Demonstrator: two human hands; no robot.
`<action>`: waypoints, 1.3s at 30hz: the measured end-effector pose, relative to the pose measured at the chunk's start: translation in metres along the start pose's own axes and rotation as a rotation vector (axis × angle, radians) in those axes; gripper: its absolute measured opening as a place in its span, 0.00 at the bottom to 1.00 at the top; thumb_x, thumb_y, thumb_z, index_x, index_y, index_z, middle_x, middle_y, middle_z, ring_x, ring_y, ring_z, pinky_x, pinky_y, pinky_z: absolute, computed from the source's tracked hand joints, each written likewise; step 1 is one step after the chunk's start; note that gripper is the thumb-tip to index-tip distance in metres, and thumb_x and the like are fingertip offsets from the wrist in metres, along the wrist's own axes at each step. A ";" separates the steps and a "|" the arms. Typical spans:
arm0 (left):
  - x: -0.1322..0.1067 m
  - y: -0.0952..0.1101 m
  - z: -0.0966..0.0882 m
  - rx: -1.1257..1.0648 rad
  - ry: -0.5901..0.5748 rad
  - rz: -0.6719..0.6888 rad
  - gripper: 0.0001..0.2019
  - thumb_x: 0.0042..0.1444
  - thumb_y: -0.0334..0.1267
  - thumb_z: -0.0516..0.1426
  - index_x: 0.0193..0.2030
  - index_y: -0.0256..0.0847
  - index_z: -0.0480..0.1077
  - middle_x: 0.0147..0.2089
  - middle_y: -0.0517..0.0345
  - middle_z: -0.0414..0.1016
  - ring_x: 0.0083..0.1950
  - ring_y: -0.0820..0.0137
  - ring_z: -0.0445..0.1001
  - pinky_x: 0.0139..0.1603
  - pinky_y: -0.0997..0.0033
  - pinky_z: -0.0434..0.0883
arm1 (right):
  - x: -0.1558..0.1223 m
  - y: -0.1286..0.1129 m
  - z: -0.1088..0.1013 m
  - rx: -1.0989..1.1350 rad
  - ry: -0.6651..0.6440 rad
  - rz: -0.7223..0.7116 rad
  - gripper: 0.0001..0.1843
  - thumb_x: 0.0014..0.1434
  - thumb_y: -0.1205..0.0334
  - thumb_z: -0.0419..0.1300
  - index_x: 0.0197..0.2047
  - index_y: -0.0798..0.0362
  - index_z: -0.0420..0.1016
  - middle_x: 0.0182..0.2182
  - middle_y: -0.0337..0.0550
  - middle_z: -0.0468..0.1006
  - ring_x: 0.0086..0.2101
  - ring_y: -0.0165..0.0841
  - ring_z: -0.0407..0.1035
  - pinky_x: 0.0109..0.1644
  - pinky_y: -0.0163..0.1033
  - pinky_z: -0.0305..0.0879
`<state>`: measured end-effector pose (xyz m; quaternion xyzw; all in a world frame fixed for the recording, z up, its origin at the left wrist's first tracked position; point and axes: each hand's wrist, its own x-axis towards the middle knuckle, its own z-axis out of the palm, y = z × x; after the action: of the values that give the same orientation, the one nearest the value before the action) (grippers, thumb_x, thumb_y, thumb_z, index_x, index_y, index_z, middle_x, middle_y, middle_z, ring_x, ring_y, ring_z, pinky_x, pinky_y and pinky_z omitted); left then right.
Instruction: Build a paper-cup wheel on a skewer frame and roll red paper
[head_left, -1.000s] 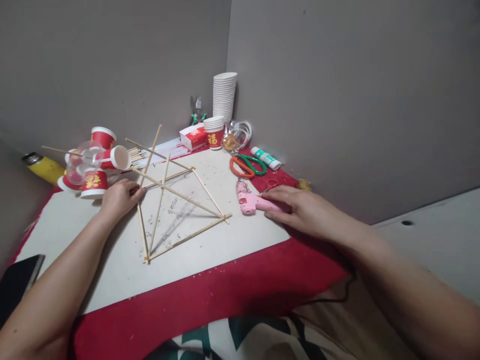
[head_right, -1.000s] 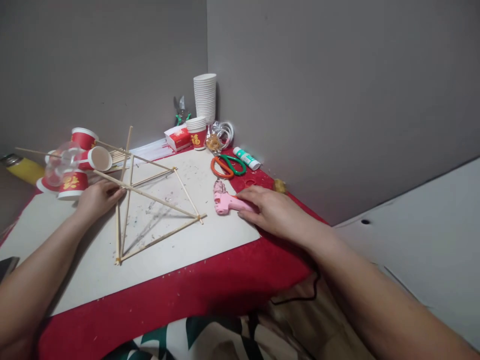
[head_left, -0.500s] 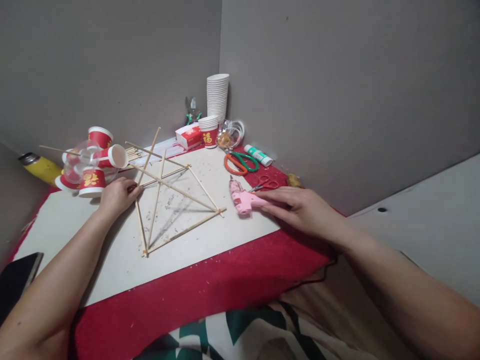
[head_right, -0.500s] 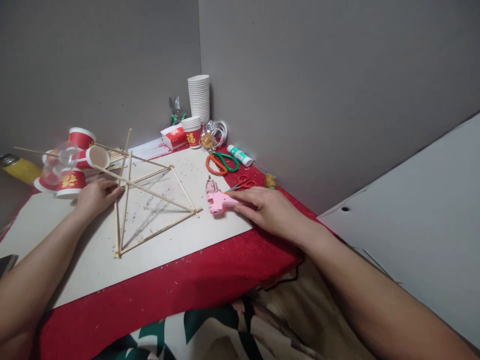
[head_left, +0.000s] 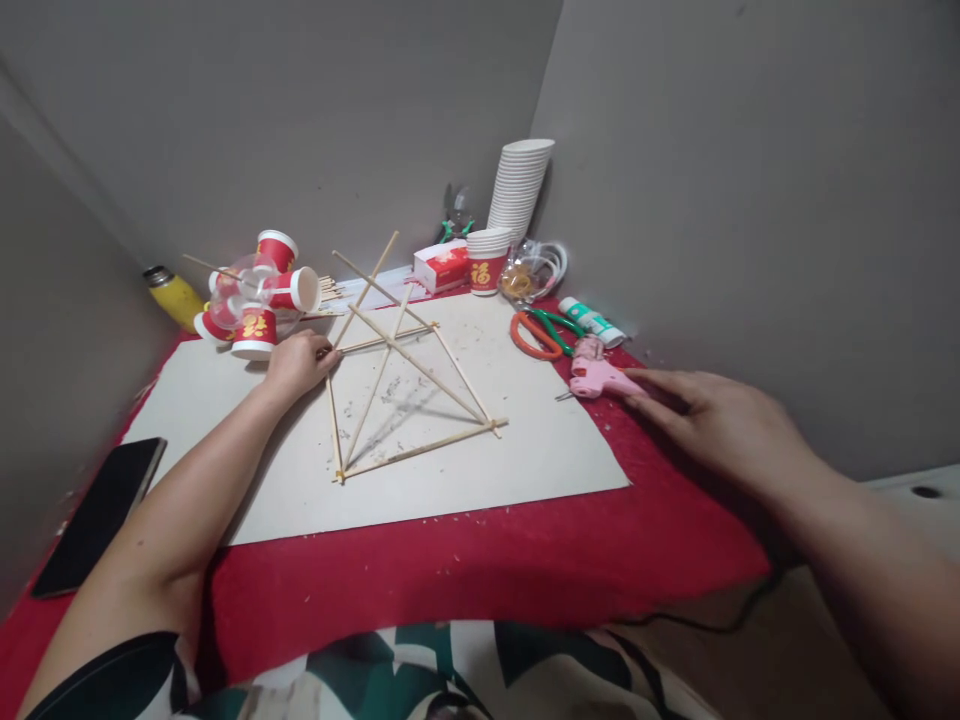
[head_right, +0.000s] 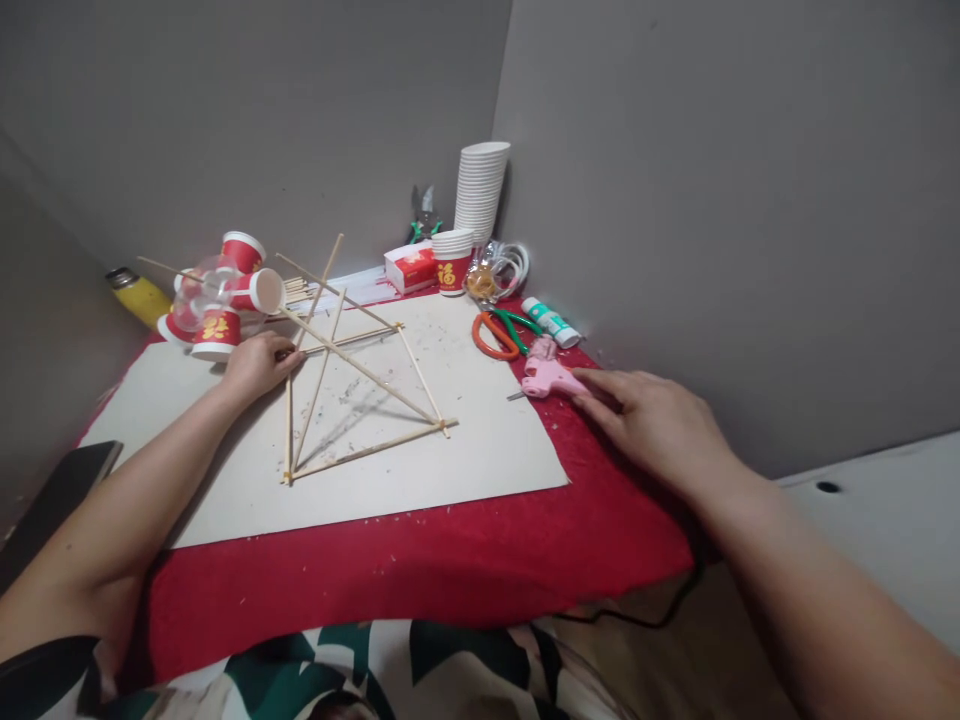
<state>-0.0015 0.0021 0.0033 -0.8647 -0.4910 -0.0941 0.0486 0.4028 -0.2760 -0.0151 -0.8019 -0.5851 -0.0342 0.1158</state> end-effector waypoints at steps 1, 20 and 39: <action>0.000 0.000 0.000 -0.003 0.002 0.001 0.18 0.64 0.50 0.54 0.43 0.43 0.81 0.46 0.49 0.81 0.45 0.59 0.78 0.35 0.67 0.64 | -0.001 0.001 0.000 -0.030 -0.009 -0.014 0.23 0.68 0.50 0.51 0.56 0.50 0.81 0.51 0.61 0.83 0.49 0.56 0.78 0.47 0.55 0.75; 0.002 -0.006 0.010 0.032 0.020 0.030 0.18 0.66 0.49 0.53 0.40 0.41 0.81 0.43 0.49 0.79 0.44 0.60 0.77 0.35 0.66 0.63 | 0.061 -0.184 0.000 0.979 -0.139 -0.457 0.27 0.61 0.52 0.65 0.60 0.56 0.76 0.45 0.52 0.85 0.42 0.38 0.79 0.49 0.46 0.77; 0.001 -0.006 0.008 -0.002 0.028 -0.042 0.17 0.64 0.47 0.55 0.44 0.39 0.82 0.45 0.48 0.81 0.45 0.57 0.78 0.36 0.64 0.67 | 0.039 -0.196 -0.006 1.087 0.032 -0.653 0.07 0.61 0.61 0.67 0.38 0.55 0.83 0.32 0.43 0.85 0.32 0.32 0.77 0.38 0.35 0.74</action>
<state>-0.0051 0.0072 -0.0046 -0.8530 -0.5081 -0.1075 0.0524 0.2303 -0.1843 0.0264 -0.4081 -0.7316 0.2222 0.4988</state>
